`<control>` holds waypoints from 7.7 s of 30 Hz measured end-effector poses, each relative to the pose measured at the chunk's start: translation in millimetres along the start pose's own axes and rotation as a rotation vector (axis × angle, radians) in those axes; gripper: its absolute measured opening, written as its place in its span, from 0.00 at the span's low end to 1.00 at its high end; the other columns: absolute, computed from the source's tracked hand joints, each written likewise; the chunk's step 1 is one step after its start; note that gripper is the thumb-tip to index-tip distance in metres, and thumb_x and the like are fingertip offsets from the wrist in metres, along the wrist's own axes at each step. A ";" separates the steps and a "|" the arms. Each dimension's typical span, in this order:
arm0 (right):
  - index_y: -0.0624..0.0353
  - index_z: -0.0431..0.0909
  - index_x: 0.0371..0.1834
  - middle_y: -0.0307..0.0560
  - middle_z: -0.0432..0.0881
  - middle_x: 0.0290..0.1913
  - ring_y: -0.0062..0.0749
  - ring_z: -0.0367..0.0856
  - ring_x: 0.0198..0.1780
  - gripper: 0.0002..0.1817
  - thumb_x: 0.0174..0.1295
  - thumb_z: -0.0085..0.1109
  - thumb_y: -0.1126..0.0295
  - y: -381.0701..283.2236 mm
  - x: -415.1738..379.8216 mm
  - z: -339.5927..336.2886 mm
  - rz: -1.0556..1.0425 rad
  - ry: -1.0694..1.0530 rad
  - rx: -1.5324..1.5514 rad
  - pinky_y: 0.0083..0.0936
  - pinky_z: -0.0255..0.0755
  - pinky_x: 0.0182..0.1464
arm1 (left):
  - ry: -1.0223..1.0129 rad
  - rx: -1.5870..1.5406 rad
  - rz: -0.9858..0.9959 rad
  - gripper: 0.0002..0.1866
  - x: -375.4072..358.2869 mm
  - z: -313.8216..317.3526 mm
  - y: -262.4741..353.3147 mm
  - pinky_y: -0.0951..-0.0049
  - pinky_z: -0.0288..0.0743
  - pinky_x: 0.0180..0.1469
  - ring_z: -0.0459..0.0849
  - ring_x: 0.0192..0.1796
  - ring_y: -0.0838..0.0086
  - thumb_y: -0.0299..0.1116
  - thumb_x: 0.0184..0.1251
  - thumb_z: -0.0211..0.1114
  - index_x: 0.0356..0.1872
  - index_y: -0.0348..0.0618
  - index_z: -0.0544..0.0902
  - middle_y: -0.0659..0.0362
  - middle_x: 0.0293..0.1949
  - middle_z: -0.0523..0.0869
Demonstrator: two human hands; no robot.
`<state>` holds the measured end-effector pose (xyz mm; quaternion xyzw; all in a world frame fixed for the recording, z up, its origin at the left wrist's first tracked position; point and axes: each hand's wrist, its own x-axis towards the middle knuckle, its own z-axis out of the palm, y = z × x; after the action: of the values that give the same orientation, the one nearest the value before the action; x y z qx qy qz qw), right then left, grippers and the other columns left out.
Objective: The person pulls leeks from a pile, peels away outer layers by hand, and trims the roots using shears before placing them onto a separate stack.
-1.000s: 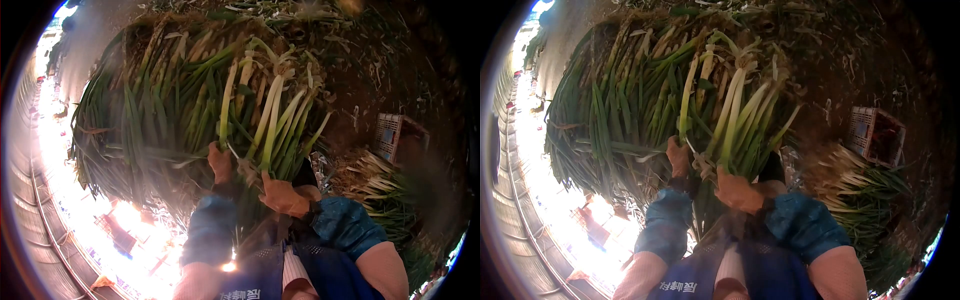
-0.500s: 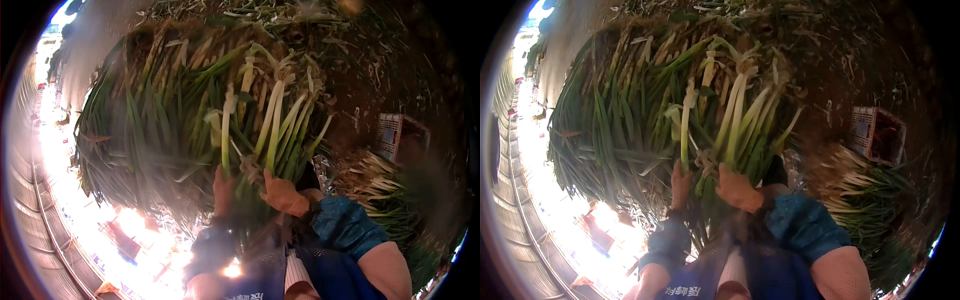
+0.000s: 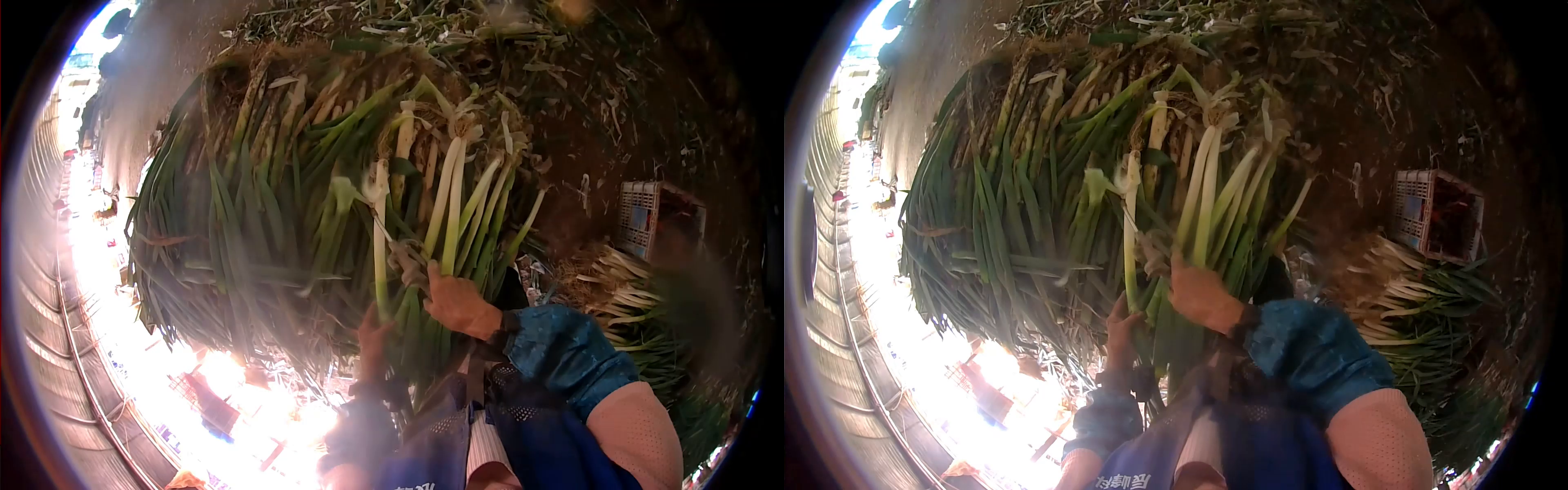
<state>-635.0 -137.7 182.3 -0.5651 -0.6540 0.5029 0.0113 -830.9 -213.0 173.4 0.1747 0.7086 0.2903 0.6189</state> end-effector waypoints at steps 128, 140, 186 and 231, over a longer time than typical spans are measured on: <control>0.75 0.52 0.60 0.64 0.78 0.27 0.57 0.79 0.30 0.36 0.55 0.56 0.62 35.6 -58.8 -7.3 0.045 0.009 0.095 0.45 0.74 0.33 | 0.282 1.012 0.553 0.15 116.9 78.9 60.1 0.52 0.70 0.41 0.77 0.39 0.45 0.40 0.56 0.60 0.35 0.38 0.72 0.43 0.30 0.79; 0.75 0.54 0.57 0.65 0.78 0.28 0.58 0.79 0.30 0.34 0.54 0.57 0.63 20.2 -31.0 -8.2 -0.027 0.033 0.120 0.45 0.73 0.33 | 0.296 0.910 0.389 0.14 90.9 71.3 57.6 0.49 0.67 0.41 0.77 0.39 0.42 0.40 0.58 0.55 0.34 0.39 0.73 0.38 0.32 0.80; 0.75 0.62 0.49 0.63 0.79 0.28 0.55 0.80 0.31 0.24 0.51 0.51 0.70 8.7 60.2 -13.0 -0.063 0.202 -0.068 0.43 0.75 0.34 | 0.340 0.872 0.341 0.17 37.7 46.7 9.9 0.53 0.69 0.39 0.78 0.39 0.44 0.36 0.56 0.61 0.45 0.39 0.74 0.41 0.32 0.81; 0.76 0.54 0.59 0.61 0.79 0.27 0.55 0.80 0.30 0.35 0.53 0.56 0.64 6.1 -9.1 -18.2 -0.109 0.004 -0.007 0.43 0.74 0.32 | 0.272 1.421 0.425 0.12 60.8 42.5 73.7 0.51 0.73 0.35 0.81 0.36 0.49 0.36 0.53 0.59 0.36 0.42 0.74 0.47 0.29 0.82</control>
<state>-616.7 -133.7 192.2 -0.5297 -0.6855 0.4980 0.0381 -808.0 -111.0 169.7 0.6276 0.7464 -0.1045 0.1950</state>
